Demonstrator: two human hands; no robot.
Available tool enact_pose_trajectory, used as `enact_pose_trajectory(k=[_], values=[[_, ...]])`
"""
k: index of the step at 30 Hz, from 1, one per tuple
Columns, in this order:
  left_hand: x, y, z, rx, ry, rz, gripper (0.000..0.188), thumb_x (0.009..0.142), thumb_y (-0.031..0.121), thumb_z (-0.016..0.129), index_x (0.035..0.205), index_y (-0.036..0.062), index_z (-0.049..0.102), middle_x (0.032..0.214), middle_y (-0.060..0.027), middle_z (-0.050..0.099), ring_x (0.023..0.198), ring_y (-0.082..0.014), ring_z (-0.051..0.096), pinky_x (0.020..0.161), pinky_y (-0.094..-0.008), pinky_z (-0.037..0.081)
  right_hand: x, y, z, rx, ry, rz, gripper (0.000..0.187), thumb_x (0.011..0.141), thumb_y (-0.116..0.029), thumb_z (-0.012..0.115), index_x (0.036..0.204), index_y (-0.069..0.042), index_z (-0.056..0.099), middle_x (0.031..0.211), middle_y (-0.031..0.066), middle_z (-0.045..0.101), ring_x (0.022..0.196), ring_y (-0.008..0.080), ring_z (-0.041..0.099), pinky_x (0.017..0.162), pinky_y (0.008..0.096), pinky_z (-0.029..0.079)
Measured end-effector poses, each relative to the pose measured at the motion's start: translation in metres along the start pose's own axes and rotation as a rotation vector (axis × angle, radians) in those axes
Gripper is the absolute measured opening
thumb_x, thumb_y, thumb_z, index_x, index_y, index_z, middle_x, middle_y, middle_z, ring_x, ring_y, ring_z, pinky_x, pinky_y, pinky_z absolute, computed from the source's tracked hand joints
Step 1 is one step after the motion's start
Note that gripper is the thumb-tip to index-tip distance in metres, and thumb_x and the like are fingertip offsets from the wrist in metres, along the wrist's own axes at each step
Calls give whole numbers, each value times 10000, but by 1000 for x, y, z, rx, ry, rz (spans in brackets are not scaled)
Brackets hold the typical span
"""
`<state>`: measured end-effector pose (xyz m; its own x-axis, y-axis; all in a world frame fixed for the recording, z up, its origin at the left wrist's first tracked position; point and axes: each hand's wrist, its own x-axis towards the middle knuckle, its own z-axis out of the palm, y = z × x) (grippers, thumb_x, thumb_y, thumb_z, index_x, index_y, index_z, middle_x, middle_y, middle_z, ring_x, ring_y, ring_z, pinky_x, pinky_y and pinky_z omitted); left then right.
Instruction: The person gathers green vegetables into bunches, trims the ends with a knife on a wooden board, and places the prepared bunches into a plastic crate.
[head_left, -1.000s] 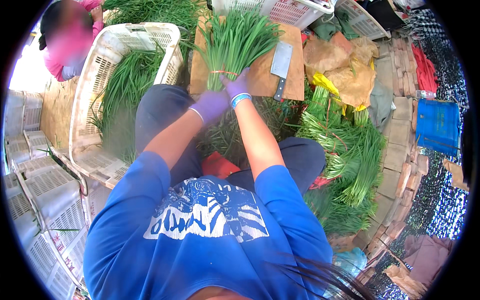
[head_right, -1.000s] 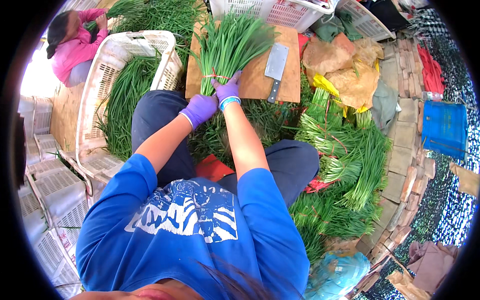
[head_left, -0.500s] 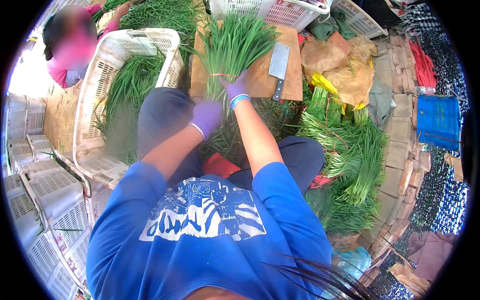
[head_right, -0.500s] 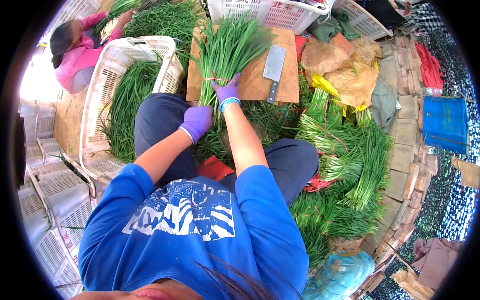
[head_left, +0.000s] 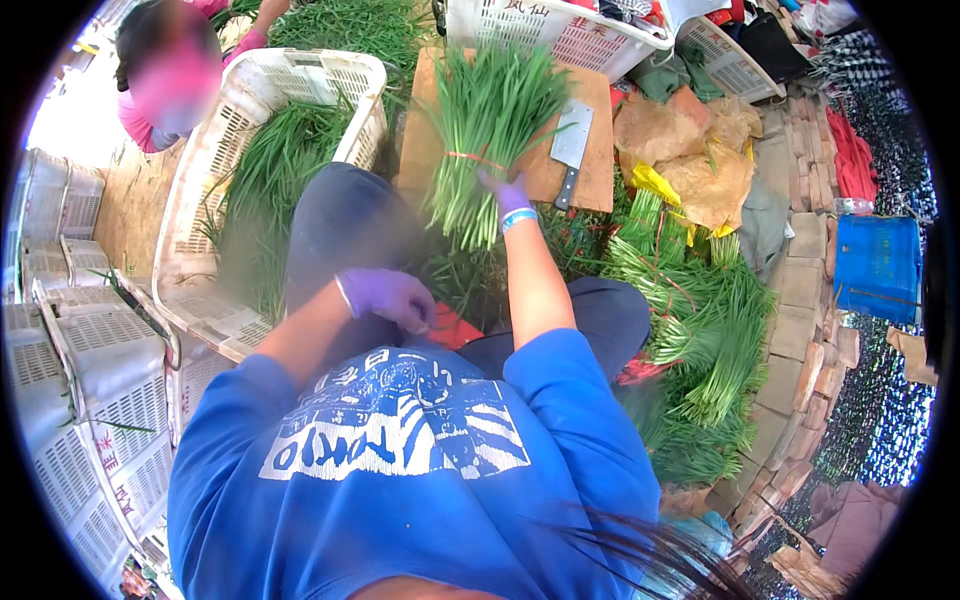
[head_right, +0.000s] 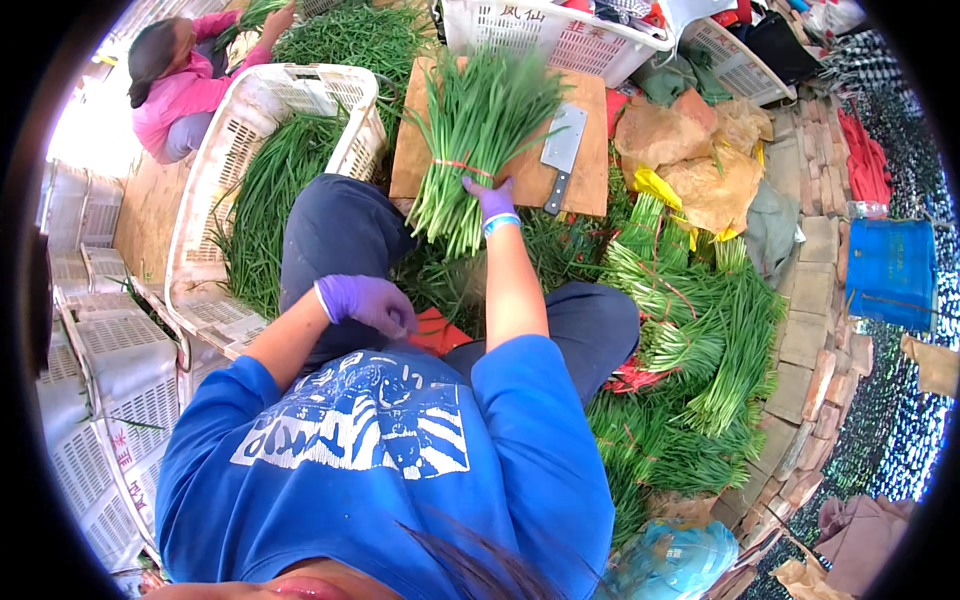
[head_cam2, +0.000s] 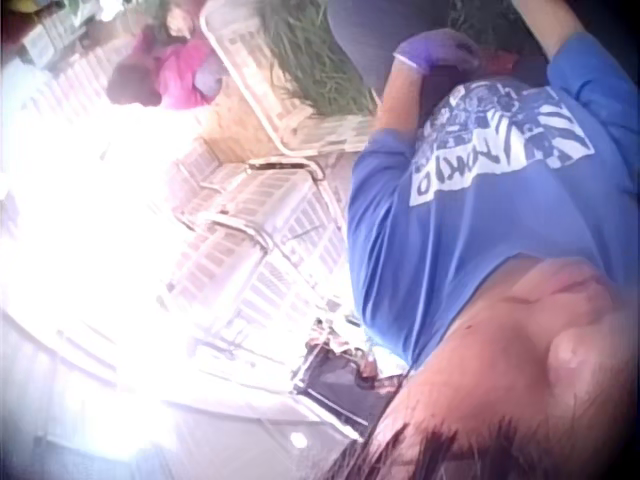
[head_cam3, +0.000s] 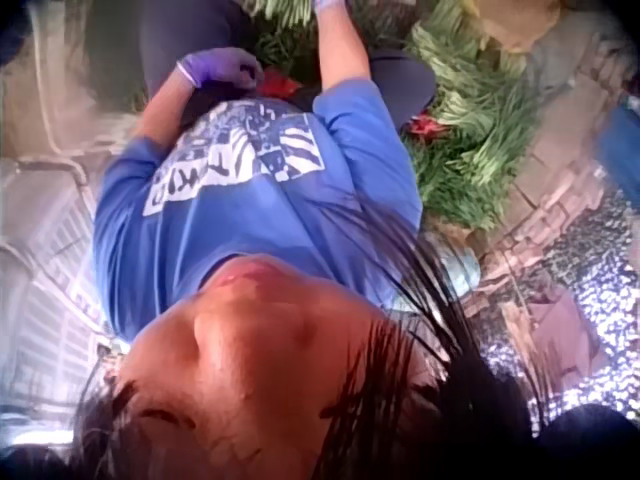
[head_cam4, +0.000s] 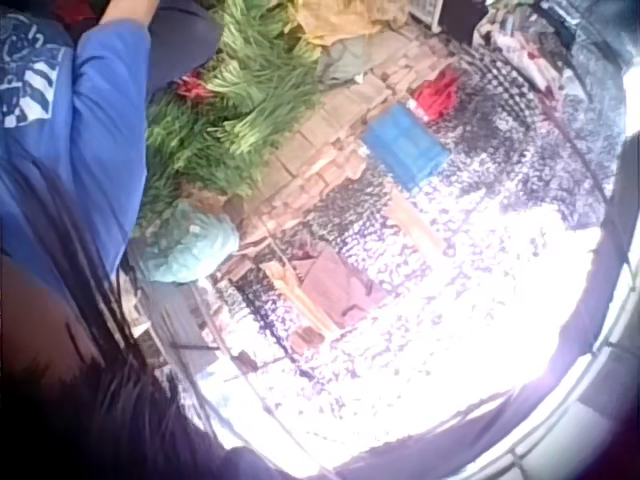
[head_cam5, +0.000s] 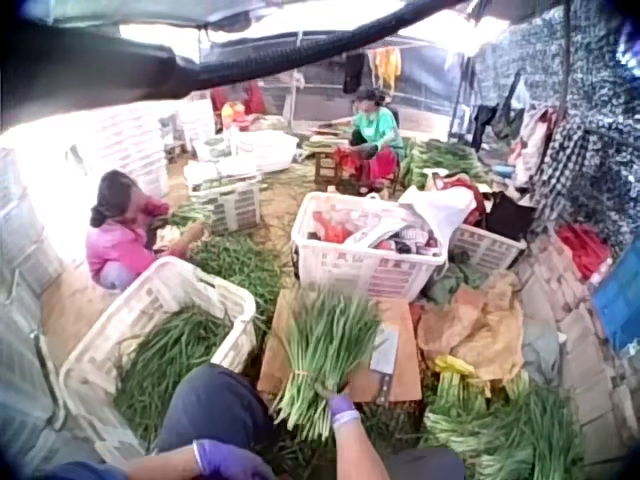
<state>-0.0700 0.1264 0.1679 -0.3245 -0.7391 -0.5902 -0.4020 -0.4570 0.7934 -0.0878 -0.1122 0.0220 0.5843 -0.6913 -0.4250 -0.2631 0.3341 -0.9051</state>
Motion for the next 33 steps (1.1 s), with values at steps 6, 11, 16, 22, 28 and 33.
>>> enact_pose_trajectory(k=[6, 11, 16, 22, 28, 33], values=[[21, 29, -26, -801, 943, 12, 827, 694, 327, 693, 1258, -103, 269, 1187, -183, 452, 1099, -221, 440, 924, -297, 351, -38, 50, -51, 210, -302, 327, 748, 619, -166, 738, 1232, 33, 358, 1173, 186, 473, 1049, 291, 489, 878, 388, 400], [96, -19, 8, -1576, 593, 256, 822, 704, 356, 683, 1304, 44, 214, 1210, -181, 438, 982, -277, 547, 812, -381, 473, -112, -9, -44, 545, -741, 598, 427, 786, -245, 602, 1132, -18, 495, 1030, 163, 580, 904, 284, 584, 815, 411, 462], [103, -9, 11, -1448, 746, 171, 932, 670, 260, 727, 1339, 86, 101, 1205, -200, 419, 1071, -267, 479, 830, -416, 452, -126, -8, -37, 664, -566, 569, 619, 836, -475, 446, 1255, -26, 369, 1191, 152, 486, 1011, 257, 528, 866, 368, 427], [57, 67, -49, -1219, 1001, 216, 998, 638, 109, 743, 1341, 104, 35, 1107, -196, 487, 967, -265, 535, 786, -377, 467, -76, -28, -9, 56, -114, -29, 664, 707, -434, 654, 1127, 53, 487, 1031, 170, 562, 912, 228, 550, 810, 314, 432], [28, 123, -155, -712, 1128, 833, 679, 674, 106, 716, 1216, 35, 314, 1072, -121, 507, 926, -184, 534, 822, -307, 444, -80, -237, 12, 385, -295, -606, 492, 665, -178, 739, 1022, 52, 491, 966, 119, 571, 854, 162, 544, 764, 274, 443], [82, 85, -220, -421, 1067, 898, 839, 578, 223, 786, 1246, 43, 312, 1157, -117, 475, 1042, -215, 471, 908, -334, 383, 19, -217, -14, 226, -386, -681, 778, 638, -133, 735, 1243, 21, 269, 1145, 119, 484, 974, 208, 514, 877, 292, 412]])
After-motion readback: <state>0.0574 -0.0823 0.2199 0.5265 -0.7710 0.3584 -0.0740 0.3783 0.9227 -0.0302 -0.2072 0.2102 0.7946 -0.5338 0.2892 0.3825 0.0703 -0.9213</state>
